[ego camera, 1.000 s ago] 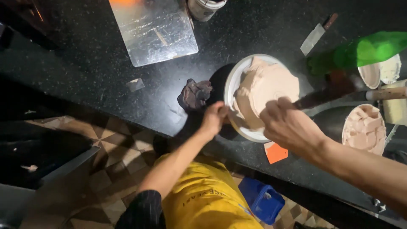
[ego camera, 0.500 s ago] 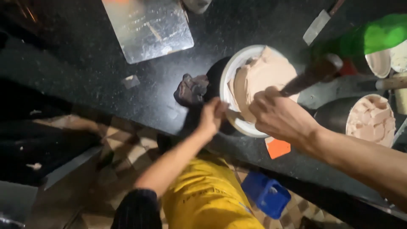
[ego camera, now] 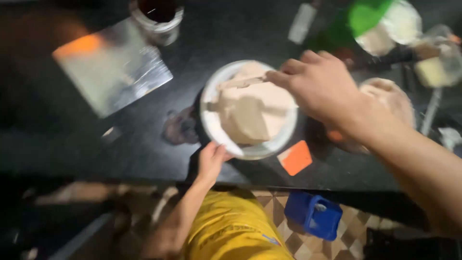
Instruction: The person pours dark glaze from a container over a cake on a turntable and spreads it over the top and sides with a spatula. They then scoop light frosting from a large bowl and spread it over the glazed cake, rotating the turntable while smoothing the frosting with the spatula.
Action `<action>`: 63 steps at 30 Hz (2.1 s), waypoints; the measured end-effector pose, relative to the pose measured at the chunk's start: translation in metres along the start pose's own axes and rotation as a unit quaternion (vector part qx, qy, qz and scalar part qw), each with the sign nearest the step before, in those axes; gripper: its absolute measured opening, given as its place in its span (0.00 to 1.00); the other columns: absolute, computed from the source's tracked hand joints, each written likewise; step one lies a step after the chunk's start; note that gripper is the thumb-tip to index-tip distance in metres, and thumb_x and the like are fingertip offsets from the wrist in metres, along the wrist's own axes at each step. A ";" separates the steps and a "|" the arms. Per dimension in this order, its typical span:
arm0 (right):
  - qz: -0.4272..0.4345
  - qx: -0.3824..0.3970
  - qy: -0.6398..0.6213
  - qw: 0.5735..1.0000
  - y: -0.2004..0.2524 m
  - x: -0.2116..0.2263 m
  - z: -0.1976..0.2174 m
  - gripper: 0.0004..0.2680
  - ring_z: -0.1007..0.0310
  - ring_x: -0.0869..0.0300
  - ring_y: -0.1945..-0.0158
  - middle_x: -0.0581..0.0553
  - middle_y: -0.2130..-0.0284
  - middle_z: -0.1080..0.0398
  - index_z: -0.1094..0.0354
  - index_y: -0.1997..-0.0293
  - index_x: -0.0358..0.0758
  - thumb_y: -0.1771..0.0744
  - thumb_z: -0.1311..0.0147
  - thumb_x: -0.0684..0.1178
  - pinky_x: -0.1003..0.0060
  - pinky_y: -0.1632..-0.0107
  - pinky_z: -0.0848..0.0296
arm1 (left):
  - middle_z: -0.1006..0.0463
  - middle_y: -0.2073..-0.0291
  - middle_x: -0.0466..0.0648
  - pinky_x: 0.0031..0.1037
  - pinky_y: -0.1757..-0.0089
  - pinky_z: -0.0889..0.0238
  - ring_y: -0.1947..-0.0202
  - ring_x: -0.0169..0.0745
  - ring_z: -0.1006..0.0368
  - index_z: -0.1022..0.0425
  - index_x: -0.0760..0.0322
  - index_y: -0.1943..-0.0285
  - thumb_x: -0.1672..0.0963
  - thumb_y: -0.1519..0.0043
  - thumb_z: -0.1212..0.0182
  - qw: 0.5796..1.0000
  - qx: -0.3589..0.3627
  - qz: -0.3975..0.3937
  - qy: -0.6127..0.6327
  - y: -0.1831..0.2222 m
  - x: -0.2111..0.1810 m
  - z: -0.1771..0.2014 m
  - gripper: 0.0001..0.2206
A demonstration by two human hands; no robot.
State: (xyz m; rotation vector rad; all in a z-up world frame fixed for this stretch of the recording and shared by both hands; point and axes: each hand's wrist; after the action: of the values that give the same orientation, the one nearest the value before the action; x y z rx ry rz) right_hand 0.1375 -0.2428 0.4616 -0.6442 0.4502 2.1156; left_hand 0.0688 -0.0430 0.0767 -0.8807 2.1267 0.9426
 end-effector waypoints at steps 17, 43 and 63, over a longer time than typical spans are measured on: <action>-0.454 0.368 -0.313 0.748 0.420 -0.016 -0.218 0.14 0.21 0.46 0.55 0.43 0.59 0.21 0.26 0.44 0.64 0.35 0.46 0.52 0.51 0.53 0.23 | 0.21 0.54 0.59 0.43 0.50 0.27 0.57 0.49 0.21 0.32 0.75 0.43 0.58 0.28 0.53 0.991 -0.135 -0.001 -0.012 0.007 0.015 0.030 0.11; -0.516 0.008 -0.713 0.474 0.299 0.022 -0.084 0.10 0.27 0.57 0.61 0.42 0.60 0.25 0.30 0.46 0.33 0.31 0.53 0.42 0.59 0.56 0.28 | 0.20 0.60 0.48 0.29 0.58 0.28 0.62 0.35 0.24 0.26 0.70 0.46 0.56 0.29 0.47 0.993 -0.098 -0.059 0.039 -0.027 0.015 0.028 0.11; 0.210 0.258 0.055 0.942 -0.068 0.104 0.024 0.07 0.33 0.57 0.54 0.52 0.62 0.30 0.22 0.67 0.45 0.36 0.46 0.51 0.59 0.55 0.35 | 0.19 0.60 0.53 0.29 0.61 0.21 0.62 0.39 0.19 0.27 0.76 0.50 0.57 0.31 0.48 0.996 -0.015 -0.076 0.053 -0.007 -0.013 -0.010 0.11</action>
State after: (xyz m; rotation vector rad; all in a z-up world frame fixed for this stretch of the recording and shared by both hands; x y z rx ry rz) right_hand 0.1339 -0.1255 0.4137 -0.3779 1.2475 2.2142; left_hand 0.0781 -0.0507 0.0895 -1.1121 2.1037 0.8701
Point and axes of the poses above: each hand's wrist, its own y-axis away from the middle knuckle, its own z-axis out of the back of the hand, x = y × z
